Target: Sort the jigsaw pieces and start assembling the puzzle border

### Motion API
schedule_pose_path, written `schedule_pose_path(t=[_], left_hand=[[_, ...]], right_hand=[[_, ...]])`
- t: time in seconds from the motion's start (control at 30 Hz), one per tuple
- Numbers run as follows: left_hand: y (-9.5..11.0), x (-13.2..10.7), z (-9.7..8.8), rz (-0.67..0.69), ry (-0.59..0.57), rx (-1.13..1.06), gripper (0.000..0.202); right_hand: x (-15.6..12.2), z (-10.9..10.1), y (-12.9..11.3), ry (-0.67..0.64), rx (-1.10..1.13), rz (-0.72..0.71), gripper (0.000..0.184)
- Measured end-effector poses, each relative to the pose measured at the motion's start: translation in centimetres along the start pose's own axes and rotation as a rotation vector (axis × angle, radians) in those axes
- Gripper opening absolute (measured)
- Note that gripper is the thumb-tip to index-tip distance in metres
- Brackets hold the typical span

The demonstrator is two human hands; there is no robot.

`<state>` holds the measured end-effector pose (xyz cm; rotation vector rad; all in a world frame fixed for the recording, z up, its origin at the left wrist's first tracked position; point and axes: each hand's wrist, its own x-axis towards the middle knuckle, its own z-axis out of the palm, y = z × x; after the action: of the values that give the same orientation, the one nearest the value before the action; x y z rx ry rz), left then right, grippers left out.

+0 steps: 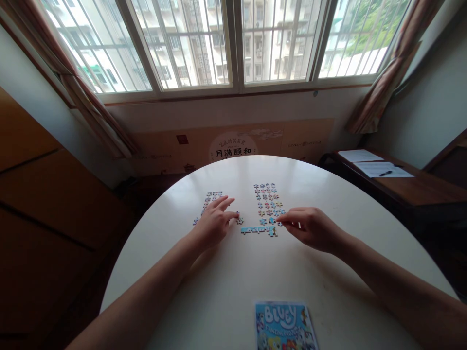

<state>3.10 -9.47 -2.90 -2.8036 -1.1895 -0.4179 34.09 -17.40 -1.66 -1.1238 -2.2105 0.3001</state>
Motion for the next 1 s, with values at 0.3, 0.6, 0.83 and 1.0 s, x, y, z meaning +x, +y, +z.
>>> schedule_pose_path(t=[0.3, 0.6, 0.83, 1.0], left_hand=[[0.5, 0.2, 0.4, -0.163, -0.087, 0.041, 0.039], [0.9, 0.1, -0.9, -0.227, -0.138, 0.020, 0.044], [1.9, -0.3, -1.0, -0.002, -0.016, 0.032, 0.028], [1.2, -0.4, -1.7, 0.039, -0.069, 0.019, 0.022]], right_hand=[[-0.1, 0.2, 0.2, 0.003, -0.010, -0.010, 0.025], [-0.1, 0.2, 0.3, -0.001, -0.003, -0.007, 0.025], [-0.1, 0.2, 0.2, -0.010, -0.003, -0.003, 0.025], [-0.2, 0.1, 0.2, 0.004, -0.006, 0.006, 0.025]])
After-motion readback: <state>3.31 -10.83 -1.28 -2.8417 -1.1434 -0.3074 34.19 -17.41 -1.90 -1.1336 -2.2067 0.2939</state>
